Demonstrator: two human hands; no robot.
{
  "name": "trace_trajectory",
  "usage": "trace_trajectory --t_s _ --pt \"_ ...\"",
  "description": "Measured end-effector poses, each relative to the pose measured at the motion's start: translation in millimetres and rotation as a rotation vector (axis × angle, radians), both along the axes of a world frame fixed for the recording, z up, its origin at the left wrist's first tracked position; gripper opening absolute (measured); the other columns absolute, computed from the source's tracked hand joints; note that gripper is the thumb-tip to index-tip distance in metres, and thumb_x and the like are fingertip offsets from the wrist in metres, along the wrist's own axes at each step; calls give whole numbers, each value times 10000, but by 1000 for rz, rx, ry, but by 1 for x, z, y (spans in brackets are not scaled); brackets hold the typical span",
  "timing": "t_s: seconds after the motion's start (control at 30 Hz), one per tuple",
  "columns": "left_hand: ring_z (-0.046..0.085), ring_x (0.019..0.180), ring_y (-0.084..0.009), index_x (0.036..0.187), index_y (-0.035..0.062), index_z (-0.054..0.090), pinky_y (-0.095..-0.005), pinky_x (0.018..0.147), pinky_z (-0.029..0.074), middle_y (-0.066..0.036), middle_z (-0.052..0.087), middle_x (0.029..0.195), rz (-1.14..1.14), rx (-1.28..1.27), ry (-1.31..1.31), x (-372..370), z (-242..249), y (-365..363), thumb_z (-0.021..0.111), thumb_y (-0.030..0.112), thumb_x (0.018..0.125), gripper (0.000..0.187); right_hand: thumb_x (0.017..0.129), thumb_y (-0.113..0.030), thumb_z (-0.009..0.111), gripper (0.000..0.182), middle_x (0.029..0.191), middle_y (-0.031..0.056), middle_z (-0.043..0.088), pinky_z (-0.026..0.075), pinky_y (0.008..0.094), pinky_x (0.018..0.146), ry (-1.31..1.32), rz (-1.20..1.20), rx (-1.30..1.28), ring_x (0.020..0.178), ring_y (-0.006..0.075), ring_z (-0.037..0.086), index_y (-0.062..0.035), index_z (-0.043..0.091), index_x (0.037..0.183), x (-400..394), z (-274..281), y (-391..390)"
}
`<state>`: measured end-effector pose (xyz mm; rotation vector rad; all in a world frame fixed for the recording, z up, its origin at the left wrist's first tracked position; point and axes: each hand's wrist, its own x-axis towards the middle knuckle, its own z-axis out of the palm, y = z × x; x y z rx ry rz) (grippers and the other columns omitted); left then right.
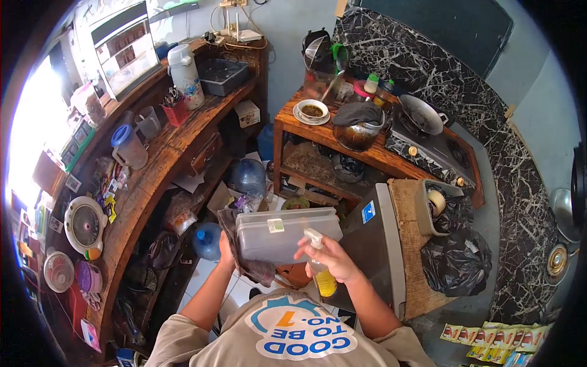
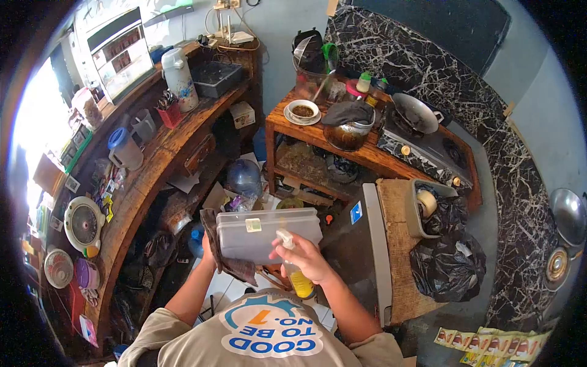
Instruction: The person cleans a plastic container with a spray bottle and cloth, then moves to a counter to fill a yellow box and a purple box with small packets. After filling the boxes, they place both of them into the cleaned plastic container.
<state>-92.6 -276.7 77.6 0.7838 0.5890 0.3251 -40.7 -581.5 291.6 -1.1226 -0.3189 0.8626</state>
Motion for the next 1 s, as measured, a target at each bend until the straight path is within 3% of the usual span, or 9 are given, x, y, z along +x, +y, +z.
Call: trace_trajectory --t_s 0.27,0.33,0.43,0.5,0.67,0.77,0.87,0.9,1.0 --pt "649 1135 -286 1386 132 570 -444 995 518 -93 660 1282 -146 -23 42 -24 100 -12 454 539 1038 548 799 -116 848 589 962 60 674 523 260 699 -708 -540 -82 782 104 637 -24 582 1316 28 -18 -48" --pt "617 1221 -295 1476 147 499 -474 1060 490 -93 612 1381 -240 17 -135 -20 55 4 485 589 1007 645 757 -134 887 666 976 52 679 513 255 731 -670 -563 -187 803 86 619 -17 581 1336 44 -34 -64" --pt "383 1466 -261 1596 173 322 -454 1209 345 -102 364 1610 -358 132 -678 -18 63 4 452 431 1056 612 625 -261 972 816 1044 69 692 535 292 788 -551 -415 -111 850 140 666 12 597 1295 51 -58 -75" --pt "381 1470 -268 1594 165 324 -460 1209 344 -107 354 1618 -291 -59 -558 -16 35 6 489 377 1043 613 426 -421 1038 1056 1126 97 694 548 342 840 -475 -149 -14 924 200 698 30 601 1275 56 -91 -93" --pt "498 1387 -278 1429 31 540 -444 1180 400 -133 519 1503 -480 -646 -651 -22 -4 8 583 198 983 478 398 -376 1055 896 1014 67 692 538 352 792 -172 -158 244 878 204 682 5 675 1114 -1 -102 -79" --pt "561 1312 -293 1392 39 568 -443 1131 457 -142 607 1397 -469 -299 -810 -18 15 -6 588 223 989 443 423 -328 1055 771 928 48 676 531 356 766 -114 -192 343 843 208 667 -23 698 1035 -20 -74 -66" --pt "588 1271 -298 1358 56 593 -443 1097 487 -138 634 1356 -476 -543 -388 -3 -22 19 645 321 964 478 479 -274 1043 723 924 61 679 531 363 781 -200 4 423 854 219 667 -31 692 1062 10 -84 -67" --pt "623 1205 -289 1346 69 604 -437 1037 526 -110 662 1307 -324 -29 -118 -7 6 1 678 433 937 552 506 -252 1035 739 961 80 694 534 367 805 -294 200 479 884 225 676 -24 682 1114 22 -91 -70" --pt "656 1109 -283 1324 76 608 -439 988 544 -109 664 1244 -371 -184 69 -17 81 -6 596 420 996 475 580 -209 974 722 1025 126 697 511 347 811 -168 77 430 913 227 668 23 634 1173 20 -104 -80"
